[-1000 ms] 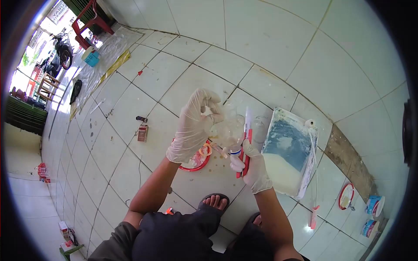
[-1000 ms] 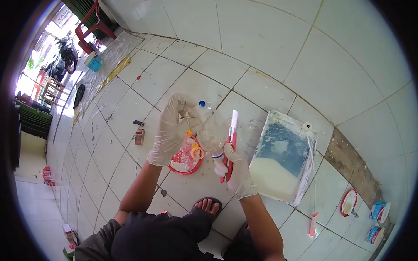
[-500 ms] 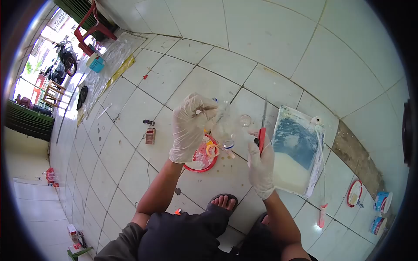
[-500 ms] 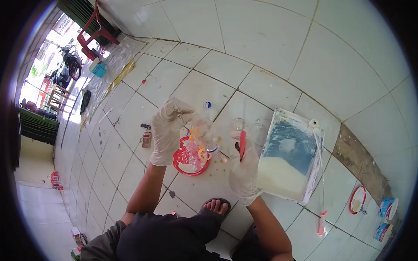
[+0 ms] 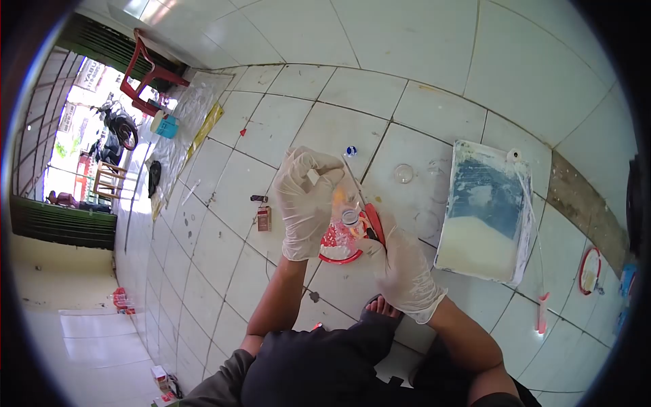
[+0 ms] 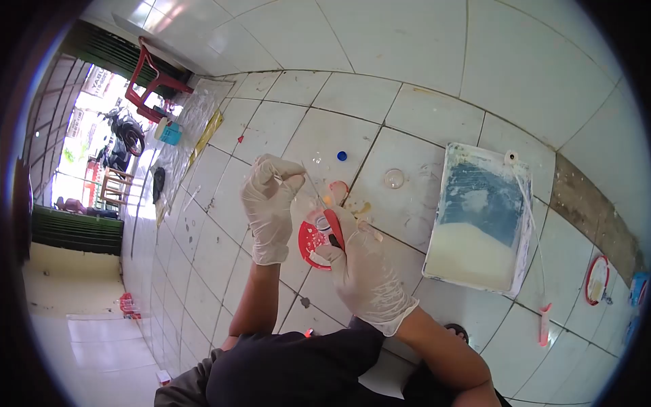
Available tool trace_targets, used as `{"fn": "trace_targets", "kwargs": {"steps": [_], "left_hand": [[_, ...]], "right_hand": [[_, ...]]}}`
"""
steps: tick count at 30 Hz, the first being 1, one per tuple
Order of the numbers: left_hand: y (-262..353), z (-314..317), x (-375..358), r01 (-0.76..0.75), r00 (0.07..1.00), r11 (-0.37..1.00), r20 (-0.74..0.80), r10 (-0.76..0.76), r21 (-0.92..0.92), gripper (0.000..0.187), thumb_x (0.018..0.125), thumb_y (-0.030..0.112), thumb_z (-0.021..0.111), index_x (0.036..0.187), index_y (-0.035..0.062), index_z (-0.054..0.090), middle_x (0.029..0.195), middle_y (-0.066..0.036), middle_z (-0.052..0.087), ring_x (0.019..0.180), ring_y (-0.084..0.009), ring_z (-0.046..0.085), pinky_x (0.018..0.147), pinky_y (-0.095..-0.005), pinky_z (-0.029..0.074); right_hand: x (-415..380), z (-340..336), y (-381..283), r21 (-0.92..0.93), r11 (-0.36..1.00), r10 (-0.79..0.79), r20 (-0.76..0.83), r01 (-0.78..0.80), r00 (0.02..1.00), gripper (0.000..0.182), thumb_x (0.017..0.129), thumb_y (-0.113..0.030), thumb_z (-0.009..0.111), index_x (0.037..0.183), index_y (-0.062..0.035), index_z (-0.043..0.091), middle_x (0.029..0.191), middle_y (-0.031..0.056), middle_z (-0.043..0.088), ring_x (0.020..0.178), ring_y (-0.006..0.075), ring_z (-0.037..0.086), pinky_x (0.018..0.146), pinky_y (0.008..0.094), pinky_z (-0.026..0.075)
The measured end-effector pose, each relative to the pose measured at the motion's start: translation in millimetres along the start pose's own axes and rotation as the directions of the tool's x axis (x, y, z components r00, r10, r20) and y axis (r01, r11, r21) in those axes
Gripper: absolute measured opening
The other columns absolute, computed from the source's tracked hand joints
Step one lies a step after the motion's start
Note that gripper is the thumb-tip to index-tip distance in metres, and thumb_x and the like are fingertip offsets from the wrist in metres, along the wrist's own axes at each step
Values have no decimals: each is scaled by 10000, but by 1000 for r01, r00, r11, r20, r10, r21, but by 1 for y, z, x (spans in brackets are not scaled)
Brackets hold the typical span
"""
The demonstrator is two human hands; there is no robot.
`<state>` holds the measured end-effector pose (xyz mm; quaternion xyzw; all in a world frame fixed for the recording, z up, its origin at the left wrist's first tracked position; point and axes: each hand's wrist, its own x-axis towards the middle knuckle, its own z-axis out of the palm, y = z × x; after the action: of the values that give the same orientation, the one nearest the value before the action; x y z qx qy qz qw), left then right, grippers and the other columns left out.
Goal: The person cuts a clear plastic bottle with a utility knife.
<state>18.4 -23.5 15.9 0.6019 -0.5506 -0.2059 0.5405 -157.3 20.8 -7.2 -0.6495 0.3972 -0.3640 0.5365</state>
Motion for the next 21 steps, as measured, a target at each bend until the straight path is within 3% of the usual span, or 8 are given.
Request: {"fn": "trace_targets", "kwargs": {"steps": [2,5,9,11,15,17,21], "left_hand": [[-11,-3,1,-135,991,989,7,135,51,137,750,-117,653,820,0,653,867,-48,609,829,-133,538,774,-284,441],[-18,-3,3,-170,985,985,-8,171,30,148,747,-143,636,799,-5,630,860,-46,589,830,-138,537,762,-283,447],[-10,3,-1,-141,990,990,-33,141,-7,174,720,-169,623,780,-7,600,853,-43,568,828,-146,537,746,-279,453],[-12,5,-2,-293,948,948,-88,305,121,190,693,-175,620,774,-7,584,856,-44,559,823,-149,534,740,-275,454],[2,10,-7,-310,936,925,-101,338,222,208,636,-160,610,737,15,566,777,-32,551,811,-189,513,733,-307,435],[7,13,-10,-328,918,914,-147,368,240,216,634,-167,608,739,20,573,773,-30,547,797,-189,512,713,-303,432],[0,6,-3,-350,915,922,-150,374,164,225,648,-178,603,751,21,580,783,-30,542,784,-170,516,696,-286,435]], "right_hand": [[-1,4,7,-24,998,-66,-9,66,998,470,956,-82,621,1389,30,474,1098,272,637,982,454,628,862,467,493],[-2,7,3,-113,990,-91,-18,89,996,474,953,-70,620,1390,34,468,1050,286,637,894,455,634,836,468,498],[-5,14,-2,-20,989,-145,-107,144,984,485,948,-74,633,1389,35,462,1008,294,631,840,447,634,803,469,502],[-8,14,-7,-92,988,-132,-92,124,987,491,946,-85,645,1382,36,455,985,280,629,851,441,640,781,468,505],[-1,19,-8,-1,985,-171,-158,173,973,490,945,-100,655,1369,39,453,938,261,631,834,445,647,747,469,508],[3,21,-7,-89,956,-291,-211,278,933,501,946,-107,659,1376,36,445,908,259,627,796,447,647,716,465,507],[-2,19,-16,-74,973,-229,-184,219,956,511,947,-109,659,1383,30,431,901,260,627,779,445,648,691,459,508]]}}
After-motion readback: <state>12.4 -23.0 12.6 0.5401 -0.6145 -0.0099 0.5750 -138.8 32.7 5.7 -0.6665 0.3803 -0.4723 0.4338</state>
